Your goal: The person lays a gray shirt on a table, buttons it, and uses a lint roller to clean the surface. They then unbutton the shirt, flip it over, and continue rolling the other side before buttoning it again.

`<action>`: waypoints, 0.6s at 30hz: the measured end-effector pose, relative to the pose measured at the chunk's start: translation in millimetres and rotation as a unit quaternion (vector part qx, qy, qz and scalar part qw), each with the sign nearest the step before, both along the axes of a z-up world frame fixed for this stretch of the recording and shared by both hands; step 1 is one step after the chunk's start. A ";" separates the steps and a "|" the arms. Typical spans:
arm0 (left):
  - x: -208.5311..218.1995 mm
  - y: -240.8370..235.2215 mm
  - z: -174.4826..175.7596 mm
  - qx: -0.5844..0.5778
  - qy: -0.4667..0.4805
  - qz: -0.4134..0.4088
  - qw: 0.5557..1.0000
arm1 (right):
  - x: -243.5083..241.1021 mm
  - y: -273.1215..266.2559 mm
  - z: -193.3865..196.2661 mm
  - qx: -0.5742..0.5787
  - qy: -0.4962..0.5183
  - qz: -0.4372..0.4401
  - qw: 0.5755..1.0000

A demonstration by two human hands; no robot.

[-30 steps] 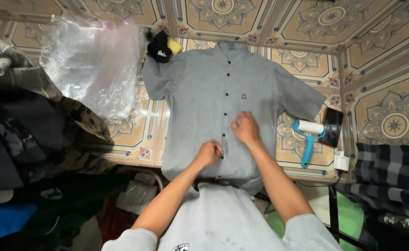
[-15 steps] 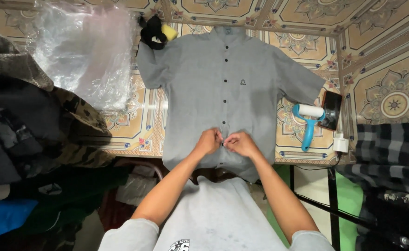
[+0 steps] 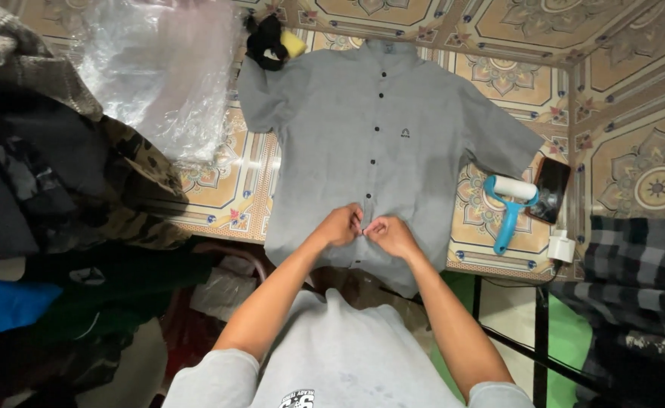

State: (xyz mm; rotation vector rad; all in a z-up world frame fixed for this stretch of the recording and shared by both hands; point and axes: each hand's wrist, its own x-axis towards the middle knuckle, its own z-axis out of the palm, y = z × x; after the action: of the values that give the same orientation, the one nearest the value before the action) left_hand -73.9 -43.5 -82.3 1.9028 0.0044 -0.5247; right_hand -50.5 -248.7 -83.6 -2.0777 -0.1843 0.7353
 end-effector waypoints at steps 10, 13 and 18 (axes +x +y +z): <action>-2.5 7.8 8.7 -0.054 0.036 -0.001 0.998 | -8.5 1.7 -5.7 -0.011 -0.016 0.003 1.000; -4.9 5.5 11.9 -0.047 0.031 0.021 0.998 | -14.4 5.6 -14.2 -0.027 -0.047 -0.021 0.998; -4.5 0.5 5.7 0.004 0.031 0.053 0.998 | -23.5 10.6 -12.4 -0.003 -0.070 -0.087 0.994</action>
State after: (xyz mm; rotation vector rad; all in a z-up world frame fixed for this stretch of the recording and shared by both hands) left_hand -78.4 -43.0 -76.7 1.8822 0.1471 -0.5109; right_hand -74.0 -238.1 -96.1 -2.1212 -0.0775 0.4856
